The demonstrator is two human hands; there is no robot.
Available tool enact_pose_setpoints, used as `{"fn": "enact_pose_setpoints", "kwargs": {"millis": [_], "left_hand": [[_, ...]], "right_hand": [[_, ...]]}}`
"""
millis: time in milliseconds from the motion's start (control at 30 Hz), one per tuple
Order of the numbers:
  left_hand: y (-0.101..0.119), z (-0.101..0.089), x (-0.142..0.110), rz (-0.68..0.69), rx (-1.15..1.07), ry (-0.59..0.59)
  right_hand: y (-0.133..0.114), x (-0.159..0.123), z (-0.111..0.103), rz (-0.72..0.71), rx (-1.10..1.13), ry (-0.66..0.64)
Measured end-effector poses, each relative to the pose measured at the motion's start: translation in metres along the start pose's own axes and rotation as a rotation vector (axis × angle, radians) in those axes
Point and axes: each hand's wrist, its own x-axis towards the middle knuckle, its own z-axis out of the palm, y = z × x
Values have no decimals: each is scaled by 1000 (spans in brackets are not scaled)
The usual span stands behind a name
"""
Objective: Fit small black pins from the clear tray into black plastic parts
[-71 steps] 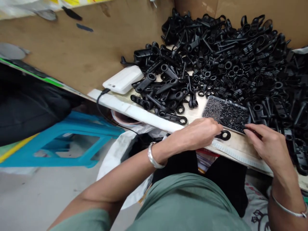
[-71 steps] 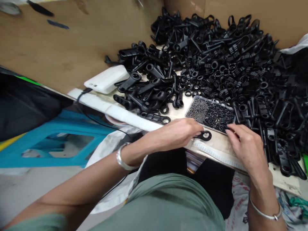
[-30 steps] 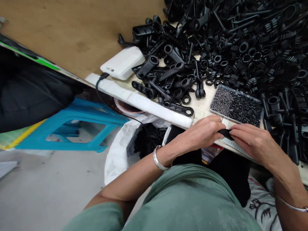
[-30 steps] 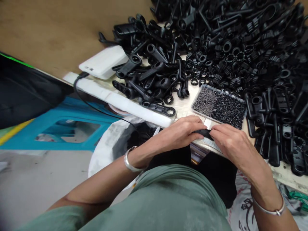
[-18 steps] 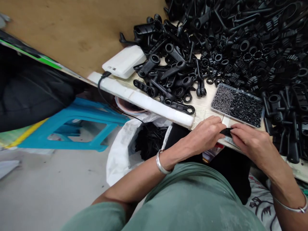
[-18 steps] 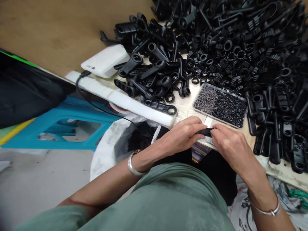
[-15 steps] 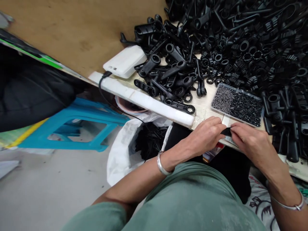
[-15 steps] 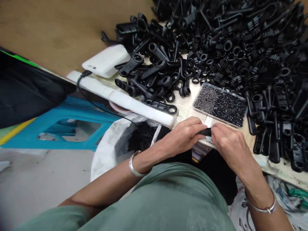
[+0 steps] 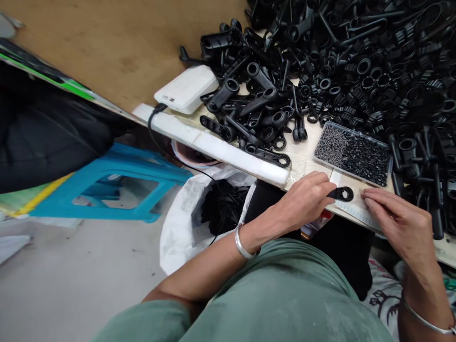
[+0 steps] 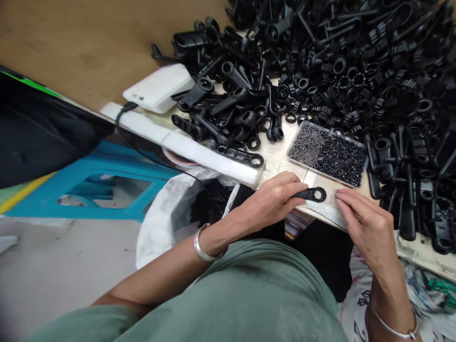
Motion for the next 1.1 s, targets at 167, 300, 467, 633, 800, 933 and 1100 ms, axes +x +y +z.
{"fn": "enact_pose_setpoints", "kwargs": {"millis": [167, 300, 467, 633, 800, 933, 1100], "left_hand": [[-1, 1, 0, 19, 9, -14], [-3, -7, 1, 66, 39, -24], [-4, -27, 20, 70, 176, 27], [-10, -33, 58, 71, 376, -42], [-21, -22, 83, 139, 428, -70], [-21, -21, 87, 115, 436, -125], [-16, -24, 85, 87, 413, -85]], "right_hand": [[5, -3, -10, 94, -65, 65], [13, 12, -19, 155, -174, 88], [15, 42, -15, 90, -325, -62], [8, 64, -6, 186, -562, -276], [7, 72, -3, 231, -631, -367], [14, 70, -1, 231, -558, -340], [25, 66, -2, 193, -403, -259]]}}
